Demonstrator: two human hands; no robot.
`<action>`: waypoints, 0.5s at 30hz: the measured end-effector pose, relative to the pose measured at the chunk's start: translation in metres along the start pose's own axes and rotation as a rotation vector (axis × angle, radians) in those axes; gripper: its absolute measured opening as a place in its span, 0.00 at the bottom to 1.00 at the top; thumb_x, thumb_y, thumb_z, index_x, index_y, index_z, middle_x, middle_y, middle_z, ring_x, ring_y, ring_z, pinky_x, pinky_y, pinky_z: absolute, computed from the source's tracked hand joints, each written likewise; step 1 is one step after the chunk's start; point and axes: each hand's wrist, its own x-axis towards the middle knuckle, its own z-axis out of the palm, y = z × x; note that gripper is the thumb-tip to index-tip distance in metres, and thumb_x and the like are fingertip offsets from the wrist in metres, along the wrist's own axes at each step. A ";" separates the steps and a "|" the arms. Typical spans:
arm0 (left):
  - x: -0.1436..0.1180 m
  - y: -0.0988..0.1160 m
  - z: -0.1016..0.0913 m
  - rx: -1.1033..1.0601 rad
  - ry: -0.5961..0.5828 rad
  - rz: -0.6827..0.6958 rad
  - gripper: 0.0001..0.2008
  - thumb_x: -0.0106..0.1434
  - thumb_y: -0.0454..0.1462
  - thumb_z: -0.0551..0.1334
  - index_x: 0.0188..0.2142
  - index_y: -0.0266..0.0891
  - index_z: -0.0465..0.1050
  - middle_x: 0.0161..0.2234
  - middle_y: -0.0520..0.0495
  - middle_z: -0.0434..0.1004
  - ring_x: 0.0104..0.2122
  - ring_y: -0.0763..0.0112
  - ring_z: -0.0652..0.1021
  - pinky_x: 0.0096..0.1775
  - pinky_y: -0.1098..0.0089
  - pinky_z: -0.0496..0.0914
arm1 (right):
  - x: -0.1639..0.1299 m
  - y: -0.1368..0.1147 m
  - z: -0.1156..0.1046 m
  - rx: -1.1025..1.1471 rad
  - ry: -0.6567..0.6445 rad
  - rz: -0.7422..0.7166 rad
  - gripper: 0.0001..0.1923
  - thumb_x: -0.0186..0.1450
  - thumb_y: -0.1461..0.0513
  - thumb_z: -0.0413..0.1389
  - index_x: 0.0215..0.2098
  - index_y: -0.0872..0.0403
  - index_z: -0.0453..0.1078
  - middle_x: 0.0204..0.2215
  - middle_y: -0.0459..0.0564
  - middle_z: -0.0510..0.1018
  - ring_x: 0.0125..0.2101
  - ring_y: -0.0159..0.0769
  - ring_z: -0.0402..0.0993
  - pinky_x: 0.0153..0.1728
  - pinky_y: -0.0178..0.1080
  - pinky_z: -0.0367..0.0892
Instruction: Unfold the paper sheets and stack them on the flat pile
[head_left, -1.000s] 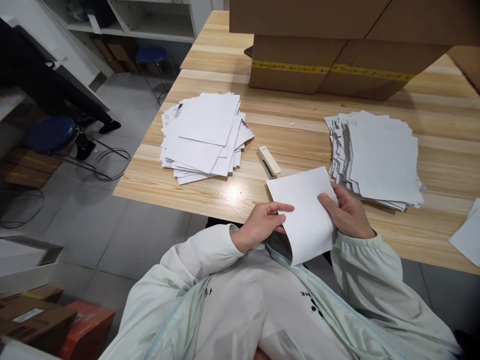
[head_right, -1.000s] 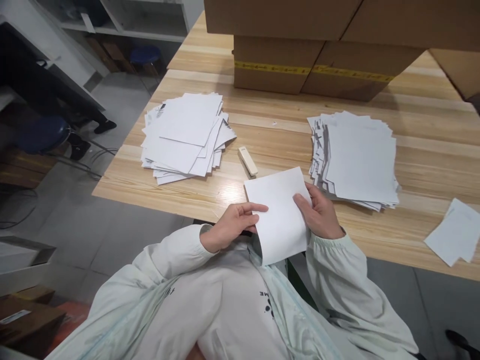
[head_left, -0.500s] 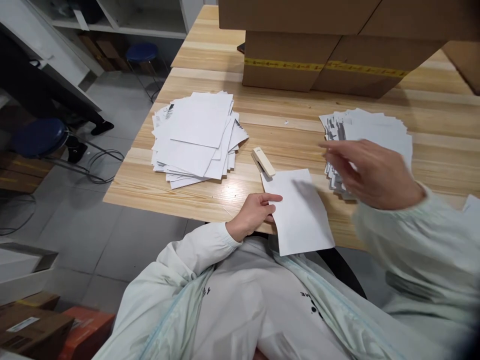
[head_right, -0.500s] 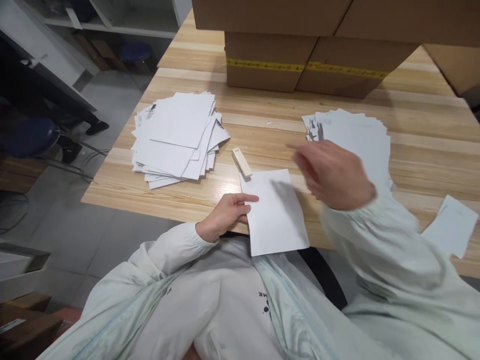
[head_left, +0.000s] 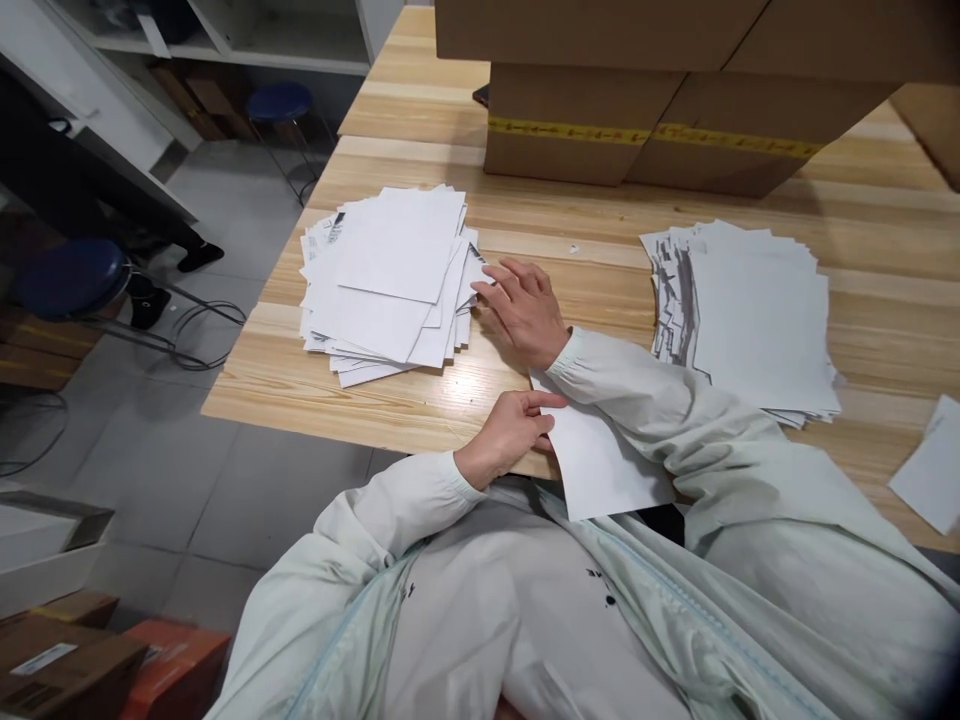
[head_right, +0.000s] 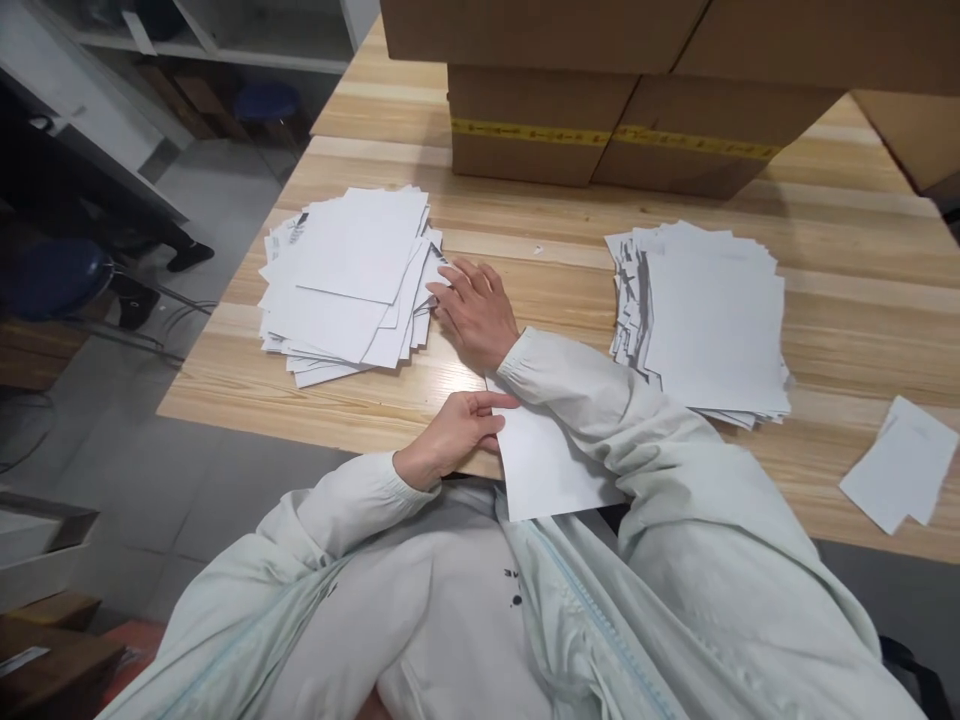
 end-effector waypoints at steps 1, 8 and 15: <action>-0.001 0.001 0.000 -0.005 0.002 -0.004 0.18 0.56 0.23 0.60 0.46 0.29 0.77 0.27 0.50 0.76 0.26 0.76 0.76 0.32 0.70 0.76 | 0.001 0.001 -0.001 -0.004 0.024 0.004 0.24 0.74 0.53 0.39 0.63 0.50 0.64 0.65 0.55 0.65 0.68 0.48 0.51 0.66 0.57 0.46; -0.037 -0.016 -0.007 0.001 -0.017 0.041 0.18 0.58 0.28 0.62 0.49 0.33 0.78 0.21 0.56 0.67 0.23 0.78 0.73 0.33 0.72 0.74 | -0.039 0.011 -0.085 0.090 0.205 0.170 0.29 0.71 0.45 0.45 0.60 0.53 0.68 0.59 0.58 0.72 0.62 0.50 0.64 0.63 0.57 0.56; -0.073 -0.023 -0.015 0.323 0.034 0.588 0.14 0.67 0.37 0.59 0.48 0.40 0.81 0.23 0.51 0.74 0.21 0.77 0.67 0.25 0.73 0.67 | -0.208 -0.031 -0.136 0.452 0.170 0.919 0.29 0.68 0.40 0.46 0.54 0.48 0.73 0.37 0.54 0.84 0.36 0.47 0.81 0.36 0.49 0.76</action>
